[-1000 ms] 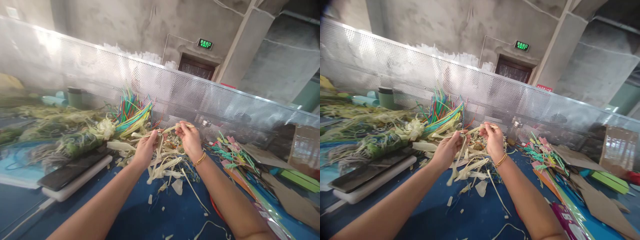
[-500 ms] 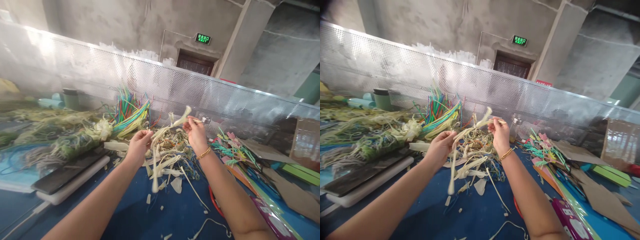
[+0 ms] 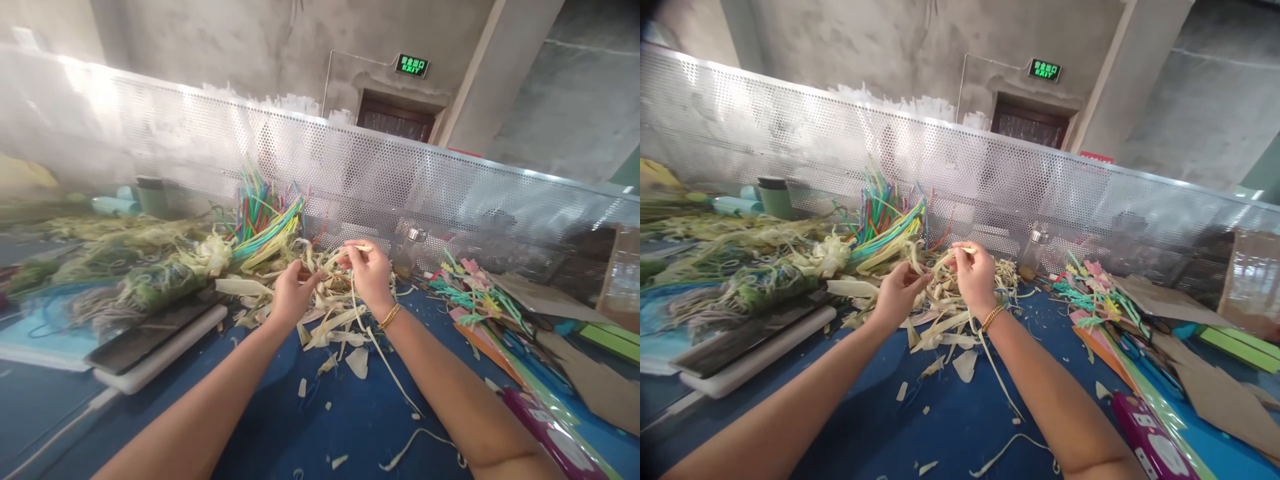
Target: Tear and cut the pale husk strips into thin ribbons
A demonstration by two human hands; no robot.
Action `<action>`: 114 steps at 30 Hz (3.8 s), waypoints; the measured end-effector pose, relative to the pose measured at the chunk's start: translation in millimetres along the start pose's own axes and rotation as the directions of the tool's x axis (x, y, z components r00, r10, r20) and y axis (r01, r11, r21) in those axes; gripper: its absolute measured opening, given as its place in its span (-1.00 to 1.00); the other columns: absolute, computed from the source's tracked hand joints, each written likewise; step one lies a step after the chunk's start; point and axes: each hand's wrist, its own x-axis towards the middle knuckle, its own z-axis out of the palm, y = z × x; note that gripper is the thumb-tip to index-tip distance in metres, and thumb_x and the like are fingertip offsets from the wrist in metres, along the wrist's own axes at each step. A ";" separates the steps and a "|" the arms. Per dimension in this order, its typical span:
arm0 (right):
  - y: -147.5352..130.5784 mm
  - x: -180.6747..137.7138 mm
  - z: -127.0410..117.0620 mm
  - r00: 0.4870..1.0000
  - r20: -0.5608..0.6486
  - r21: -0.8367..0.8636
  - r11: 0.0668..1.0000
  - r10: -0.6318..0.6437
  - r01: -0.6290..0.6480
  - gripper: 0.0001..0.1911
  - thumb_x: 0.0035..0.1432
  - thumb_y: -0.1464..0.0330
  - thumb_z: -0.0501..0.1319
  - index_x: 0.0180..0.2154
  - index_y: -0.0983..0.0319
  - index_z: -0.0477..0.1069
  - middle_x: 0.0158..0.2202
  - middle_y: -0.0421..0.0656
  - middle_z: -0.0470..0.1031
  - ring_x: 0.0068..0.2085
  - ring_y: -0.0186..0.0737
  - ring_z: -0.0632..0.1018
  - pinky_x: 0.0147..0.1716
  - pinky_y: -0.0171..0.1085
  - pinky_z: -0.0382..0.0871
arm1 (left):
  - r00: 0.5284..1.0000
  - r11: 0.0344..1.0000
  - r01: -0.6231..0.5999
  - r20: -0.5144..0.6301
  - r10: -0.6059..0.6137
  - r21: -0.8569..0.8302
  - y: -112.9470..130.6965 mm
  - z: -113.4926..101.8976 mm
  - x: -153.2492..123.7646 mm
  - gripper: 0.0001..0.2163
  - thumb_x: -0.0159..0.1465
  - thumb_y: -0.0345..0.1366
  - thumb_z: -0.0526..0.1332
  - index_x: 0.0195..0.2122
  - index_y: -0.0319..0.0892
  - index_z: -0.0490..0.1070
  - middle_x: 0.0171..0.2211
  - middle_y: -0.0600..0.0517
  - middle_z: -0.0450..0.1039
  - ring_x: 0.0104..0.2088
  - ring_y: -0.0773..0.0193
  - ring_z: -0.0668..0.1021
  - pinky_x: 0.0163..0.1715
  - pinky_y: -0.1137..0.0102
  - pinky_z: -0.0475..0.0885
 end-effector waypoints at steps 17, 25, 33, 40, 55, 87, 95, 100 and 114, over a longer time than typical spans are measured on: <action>-8.8 17.7 -38.0 0.729 0.633 0.039 0.930 0.260 -0.366 -0.45 0.23 0.01 -0.09 -0.24 0.24 0.50 -0.39 -0.09 0.53 -0.34 -0.23 0.54 -0.30 -0.21 0.41 | 0.988 0.940 0.149 0.019 -0.150 -0.307 -4.3 -8.9 12.8 -0.71 -0.08 -0.20 0.39 -0.34 -0.21 0.53 -0.37 0.01 0.51 -0.39 0.35 0.47 -0.32 0.42 0.40; 5.5 10.2 -19.9 0.872 0.479 -0.458 0.820 -0.099 0.344 -0.82 0.01 0.21 0.34 -0.31 0.11 0.56 -0.26 -0.16 0.56 -0.15 -0.19 0.48 -0.08 -0.17 0.26 | 0.996 0.986 0.042 0.080 -0.029 -0.159 4.6 -2.8 4.4 -0.72 -0.10 -0.22 0.41 -0.38 -0.21 0.48 -0.35 -0.01 0.53 -0.31 0.23 0.52 -0.25 0.34 0.38; 20.9 -13.9 7.3 0.944 0.328 -0.358 0.919 -0.040 0.163 -0.92 0.02 0.33 0.30 -0.46 0.19 0.50 -0.42 -0.18 0.54 -0.33 -0.24 0.49 -0.23 -0.23 0.31 | 0.991 0.947 0.132 0.010 -0.135 -0.294 5.4 -1.9 3.7 -0.71 -0.14 -0.23 0.43 -0.49 -0.21 0.37 -0.40 -0.01 0.53 -0.38 0.26 0.54 -0.27 0.32 0.41; 33.7 7.4 -8.3 0.986 0.142 0.028 0.996 0.086 -0.090 -0.84 0.03 0.24 0.26 -0.41 0.21 0.43 -0.42 -0.21 0.48 -0.36 -0.31 0.47 -0.26 -0.27 0.35 | 0.993 0.962 0.119 0.055 -0.109 -0.244 3.1 3.9 -2.5 -0.73 -0.13 -0.27 0.42 -0.54 -0.20 0.33 -0.43 -0.02 0.53 -0.35 0.24 0.55 -0.23 0.32 0.39; 22.1 -8.4 -4.1 0.953 0.302 -0.536 0.832 0.029 0.144 -0.92 0.04 0.40 0.24 -0.34 0.21 0.49 -0.33 -0.14 0.57 -0.30 -0.22 0.56 -0.25 -0.23 0.38 | 0.910 0.889 -0.234 -0.231 0.343 0.394 2.3 -15.8 10.2 -0.51 -0.07 -0.28 0.39 -0.08 -0.12 0.35 -0.03 -0.09 0.35 -0.03 0.11 0.42 -0.09 0.24 0.34; 12.6 -18.3 4.7 0.910 0.414 -0.504 0.829 -0.014 0.242 -0.92 0.03 0.41 0.28 -0.36 0.17 0.54 -0.35 -0.18 0.59 -0.29 -0.21 0.56 -0.24 -0.25 0.36 | 0.835 0.551 -0.540 0.328 0.441 0.636 11.5 -20.2 10.2 -0.89 0.08 -0.36 0.20 -0.50 -0.09 0.51 -0.32 -0.02 0.55 -0.25 0.10 0.51 -0.09 0.22 0.31; 9.7 -14.9 -0.3 0.893 0.447 -0.467 0.864 0.050 0.186 -0.94 0.05 0.40 0.26 -0.39 0.18 0.53 -0.39 -0.19 0.59 -0.35 -0.24 0.56 -0.31 -0.28 0.37 | 0.858 0.534 -0.412 0.117 0.500 0.739 9.7 -34.8 19.5 -0.94 0.06 -0.36 0.21 -0.53 -0.10 0.45 -0.31 -0.04 0.49 -0.24 0.09 0.47 -0.08 0.23 0.27; 9.6 -4.3 -9.9 0.917 0.399 -0.478 0.852 -0.005 0.213 -0.94 0.06 0.39 0.26 -0.40 0.17 0.52 -0.33 -0.17 0.59 -0.30 -0.22 0.57 -0.23 -0.24 0.39 | 0.881 0.697 -0.269 -0.122 0.456 0.664 15.1 -51.0 28.8 -0.90 0.10 -0.28 0.21 -0.53 -0.12 0.44 -0.37 -0.02 0.45 -0.32 0.17 0.45 -0.29 0.34 0.32; 6.6 -19.1 5.6 0.901 0.415 -0.515 0.785 -0.124 0.345 -0.87 0.16 0.35 0.20 -0.23 0.12 0.50 -0.24 -0.20 0.58 -0.17 -0.19 0.54 -0.10 -0.17 0.28 | 0.996 0.992 -0.048 0.086 0.038 0.120 -7.8 -16.3 14.4 -0.71 -0.03 -0.10 0.37 -0.35 -0.19 0.52 -0.50 0.04 0.48 -0.48 0.28 0.46 -0.42 0.40 0.33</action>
